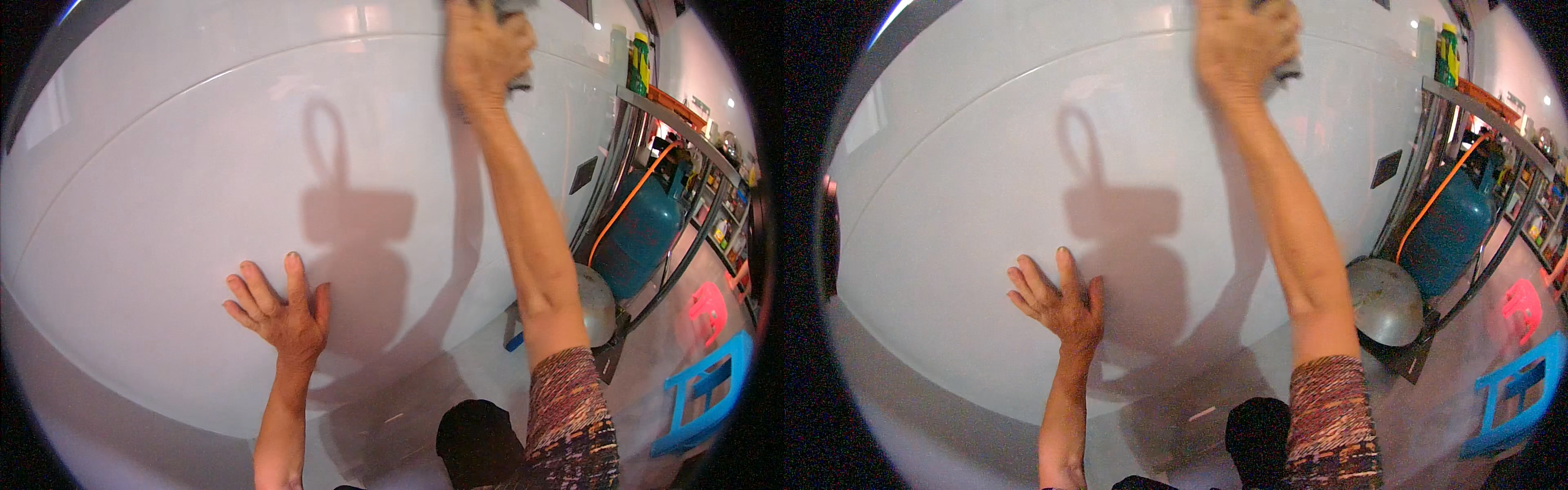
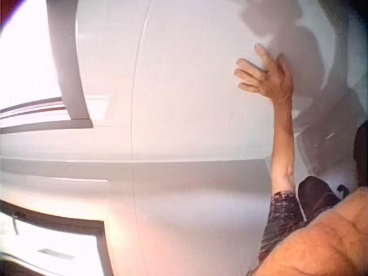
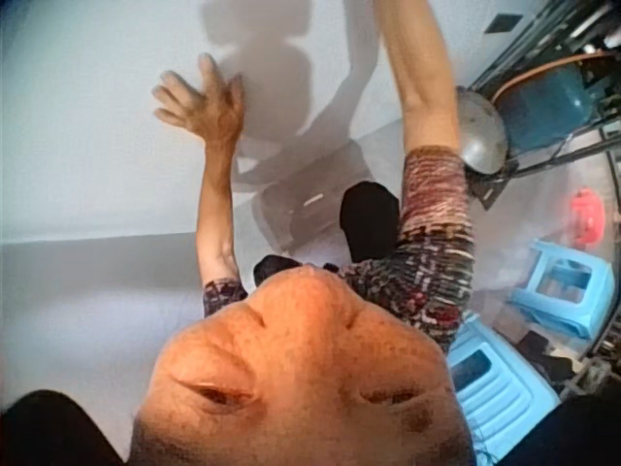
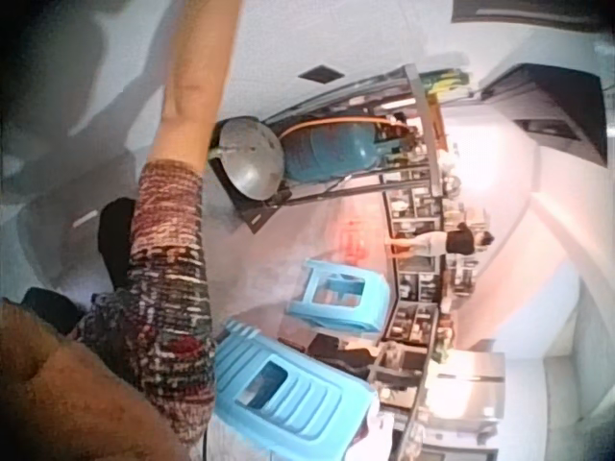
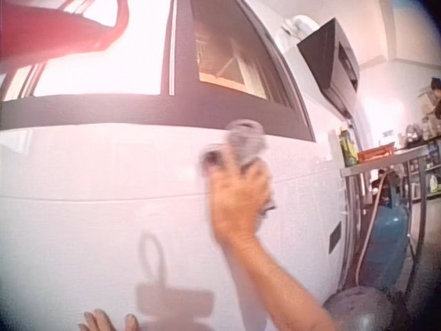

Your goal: The person wipes the exterior window frame and sill with a gray cloth, then moves inside to wipe the interior wall and ceiling tiles. The person uses a cloth to clean the surfaces in a continuous motion.

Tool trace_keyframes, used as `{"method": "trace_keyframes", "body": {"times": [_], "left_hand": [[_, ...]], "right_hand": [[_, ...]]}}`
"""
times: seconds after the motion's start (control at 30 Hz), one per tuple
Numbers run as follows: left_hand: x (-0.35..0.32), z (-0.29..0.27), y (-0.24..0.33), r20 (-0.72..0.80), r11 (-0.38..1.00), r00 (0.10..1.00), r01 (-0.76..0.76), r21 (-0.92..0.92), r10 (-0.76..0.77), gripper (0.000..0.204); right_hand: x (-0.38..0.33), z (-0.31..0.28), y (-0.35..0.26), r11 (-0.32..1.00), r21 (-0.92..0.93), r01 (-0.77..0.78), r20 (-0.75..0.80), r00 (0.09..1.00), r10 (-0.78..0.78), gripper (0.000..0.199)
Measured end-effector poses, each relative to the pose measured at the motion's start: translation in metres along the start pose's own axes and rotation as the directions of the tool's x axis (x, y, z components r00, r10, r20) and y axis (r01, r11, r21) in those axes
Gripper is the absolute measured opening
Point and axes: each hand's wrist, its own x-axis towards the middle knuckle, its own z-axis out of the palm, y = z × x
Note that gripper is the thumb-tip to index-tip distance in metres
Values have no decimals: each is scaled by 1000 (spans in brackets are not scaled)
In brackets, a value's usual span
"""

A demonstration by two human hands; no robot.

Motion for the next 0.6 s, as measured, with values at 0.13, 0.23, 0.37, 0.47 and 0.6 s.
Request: {"method": "trace_keyframes", "body": {"times": [0.13,0.23,0.37,0.47,0.6], "left_hand": [[-4,3,-1,15,999,1000,12,37,-12,57],[-6,8,1,2,1000,1000,24,17,-24,56],[-1,4,1,-17,1000,1000,-2,10,2,55],[0,3,-1,-7,1000,1000,-7,29,8,58],[1,3,1,4,1000,1000,-13,17,13,61]], "right_hand": [[-46,-20,-86,906,270,326,0,941,-338,60],[-92,-38,-111,770,411,488,-120,866,-485,61],[-125,-28,-79,651,474,592,-157,785,-599,68],[-105,-32,-28,802,409,435,-64,891,-450,67],[-77,-9,84,974,153,169,62,982,-180,68]]}}
